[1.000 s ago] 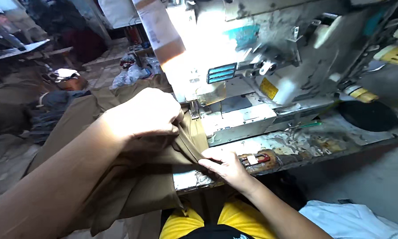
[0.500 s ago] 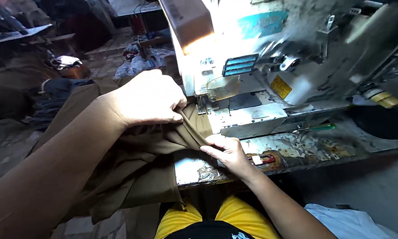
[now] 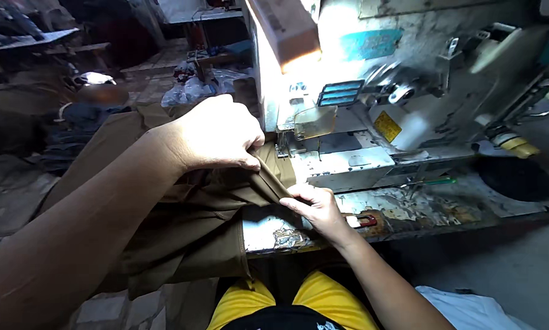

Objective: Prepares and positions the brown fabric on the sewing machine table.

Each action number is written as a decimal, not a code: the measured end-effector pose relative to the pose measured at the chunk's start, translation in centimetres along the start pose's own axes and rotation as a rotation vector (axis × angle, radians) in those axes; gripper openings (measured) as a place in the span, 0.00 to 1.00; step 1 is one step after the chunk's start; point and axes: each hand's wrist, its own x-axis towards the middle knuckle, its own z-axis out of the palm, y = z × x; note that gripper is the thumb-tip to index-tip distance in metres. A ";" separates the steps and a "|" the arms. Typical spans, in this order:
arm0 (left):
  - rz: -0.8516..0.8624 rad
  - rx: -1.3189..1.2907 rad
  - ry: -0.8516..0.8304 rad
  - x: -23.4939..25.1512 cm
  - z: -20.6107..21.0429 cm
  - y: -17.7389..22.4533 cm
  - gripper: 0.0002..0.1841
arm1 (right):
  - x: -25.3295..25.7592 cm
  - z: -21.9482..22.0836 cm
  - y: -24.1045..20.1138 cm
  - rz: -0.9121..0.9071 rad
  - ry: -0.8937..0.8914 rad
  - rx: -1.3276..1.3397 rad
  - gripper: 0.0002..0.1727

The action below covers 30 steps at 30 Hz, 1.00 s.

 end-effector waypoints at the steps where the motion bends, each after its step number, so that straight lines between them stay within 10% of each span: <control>1: -0.005 0.003 -0.006 0.0 -0.1 0.1 0.22 | 0.0 0.0 0.0 -0.005 0.003 0.000 0.10; 30: 0.028 0.070 0.097 -1.1 -0.2 1.1 0.23 | -0.3 0.6 -0.1 -0.017 0.062 0.023 0.09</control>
